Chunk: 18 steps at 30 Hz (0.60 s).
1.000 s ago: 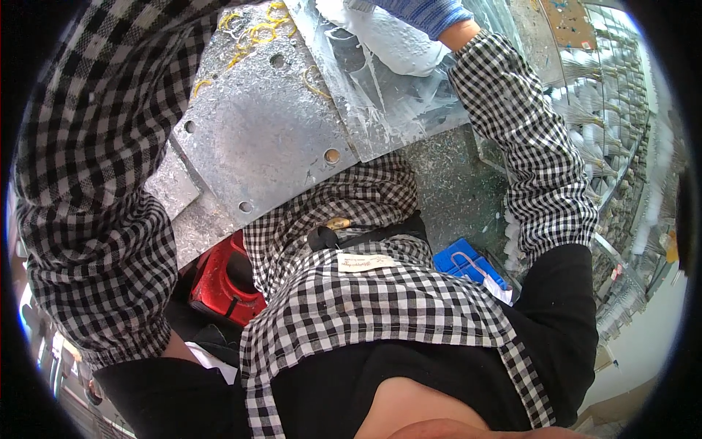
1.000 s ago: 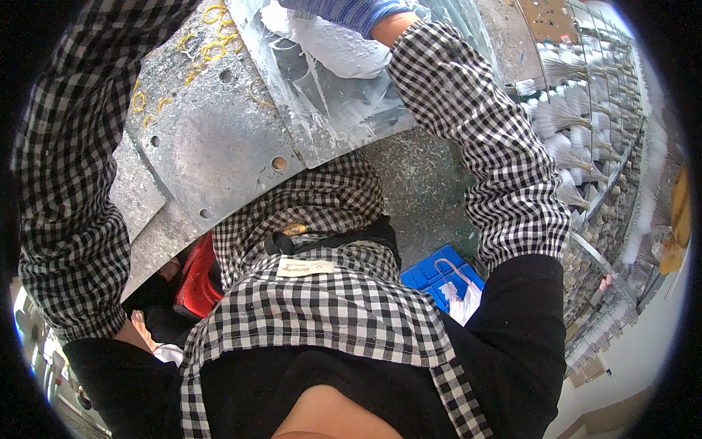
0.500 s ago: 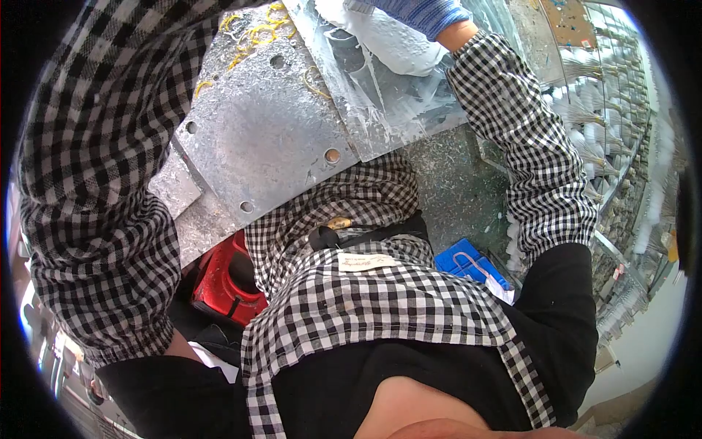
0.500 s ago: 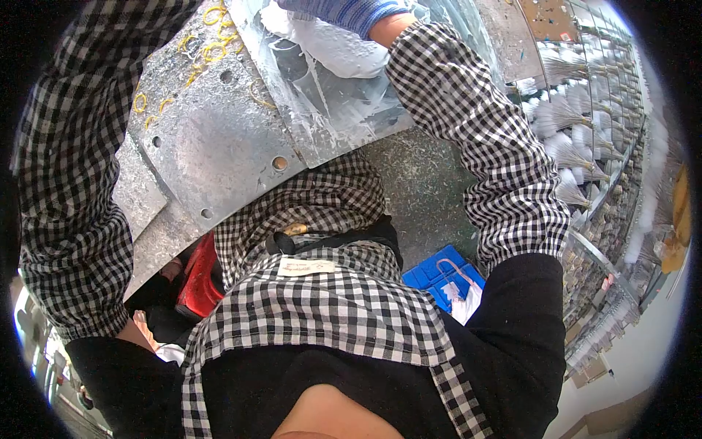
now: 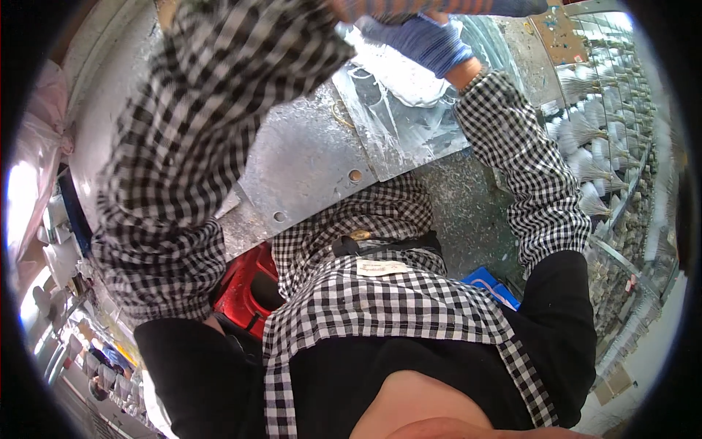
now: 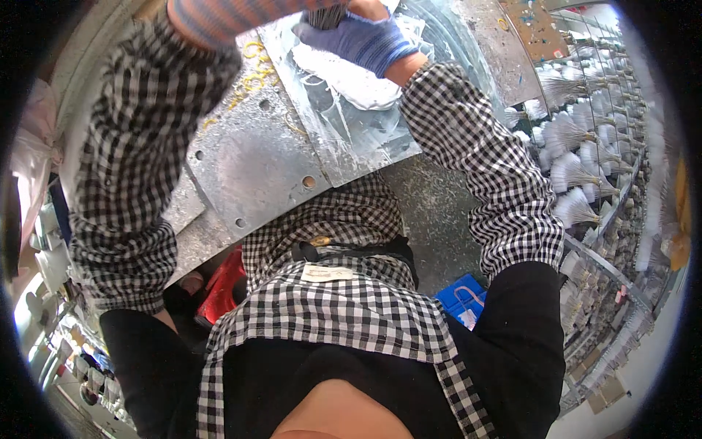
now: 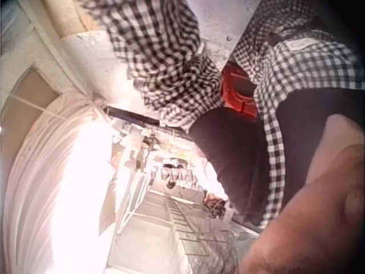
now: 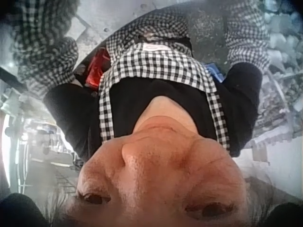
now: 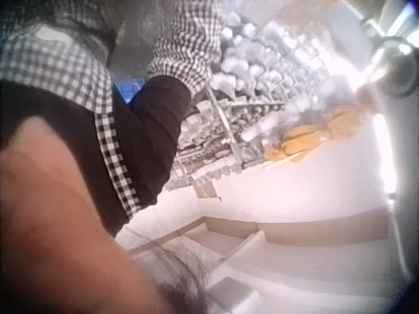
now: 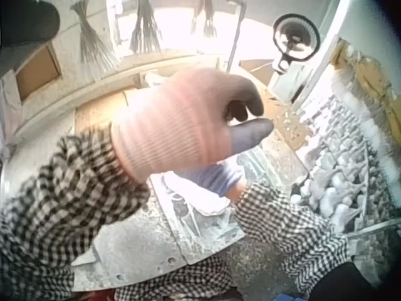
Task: Bundling synthetic bristles and applying adhesive to the base to manufacture brush heads.
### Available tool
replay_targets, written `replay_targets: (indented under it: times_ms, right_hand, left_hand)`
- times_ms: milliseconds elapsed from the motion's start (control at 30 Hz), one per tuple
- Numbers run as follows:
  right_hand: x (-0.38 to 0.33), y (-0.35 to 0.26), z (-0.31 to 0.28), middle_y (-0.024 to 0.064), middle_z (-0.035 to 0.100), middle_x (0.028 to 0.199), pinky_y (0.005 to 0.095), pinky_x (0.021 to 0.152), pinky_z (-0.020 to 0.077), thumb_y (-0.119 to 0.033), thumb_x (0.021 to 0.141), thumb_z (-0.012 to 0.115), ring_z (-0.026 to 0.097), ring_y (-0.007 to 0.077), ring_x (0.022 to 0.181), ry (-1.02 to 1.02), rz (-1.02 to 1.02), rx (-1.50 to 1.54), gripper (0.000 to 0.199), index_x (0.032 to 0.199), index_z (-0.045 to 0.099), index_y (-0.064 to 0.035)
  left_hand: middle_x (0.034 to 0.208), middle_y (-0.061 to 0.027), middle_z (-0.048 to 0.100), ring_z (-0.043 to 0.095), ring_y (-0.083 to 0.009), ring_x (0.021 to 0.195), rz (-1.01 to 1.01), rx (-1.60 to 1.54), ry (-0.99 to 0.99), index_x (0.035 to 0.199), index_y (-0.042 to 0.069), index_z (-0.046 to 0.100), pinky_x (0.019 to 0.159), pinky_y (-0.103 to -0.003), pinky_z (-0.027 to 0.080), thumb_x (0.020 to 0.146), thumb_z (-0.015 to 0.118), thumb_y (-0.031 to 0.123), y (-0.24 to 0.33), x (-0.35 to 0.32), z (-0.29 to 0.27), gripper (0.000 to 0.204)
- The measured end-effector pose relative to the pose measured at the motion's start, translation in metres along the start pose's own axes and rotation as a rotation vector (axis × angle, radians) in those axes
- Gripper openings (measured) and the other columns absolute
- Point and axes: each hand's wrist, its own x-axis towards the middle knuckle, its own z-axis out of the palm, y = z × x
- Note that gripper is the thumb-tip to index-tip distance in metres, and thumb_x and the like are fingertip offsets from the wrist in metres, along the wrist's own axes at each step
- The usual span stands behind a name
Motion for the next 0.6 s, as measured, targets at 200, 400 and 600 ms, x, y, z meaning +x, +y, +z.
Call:
replay_targets:
  times_ms: [200,400,600]
  right_hand:
    - [0.011,0.046,0.008,0.0066,0.065,0.097,0.032,0.074,0.0572,-0.022,0.08,0.075,0.068,0.0204,0.086,0.338,-0.635,-0.622,0.021,0.098,0.069,-0.0132]
    - [0.019,-0.027,0.074,0.0064,0.055,0.083,0.0349,0.066,0.0533,-0.015,0.078,0.062,0.06,0.0219,0.078,0.064,-1.01,-0.938,0.013,0.086,0.062,-0.0048]
    - [0.025,-0.05,0.126,0.0066,0.056,0.085,0.0325,0.064,0.0521,-0.017,0.08,0.062,0.059,0.0226,0.076,-0.069,-1.063,-0.69,0.018,0.091,0.06,-0.004]
  left_hand:
    - [0.115,-0.0088,0.066,0.063,-0.0215,0.107,-0.287,-0.553,0.313,0.122,0.005,0.063,0.093,-0.036,0.052,0.095,0.064,0.036,-0.089,-0.108,0.024,0.041]
    - [0.114,-0.0109,0.065,0.066,-0.0237,0.102,-1.226,-1.795,-0.022,0.128,0.001,0.055,0.093,-0.04,0.054,0.096,0.063,0.034,0.01,-0.213,0.052,0.047]
    - [0.076,0.0009,0.05,0.055,-0.0147,0.068,-0.899,-2.2,0.362,0.105,0.009,0.056,0.073,-0.037,0.053,0.096,0.064,0.032,0.011,-0.264,0.092,0.025]
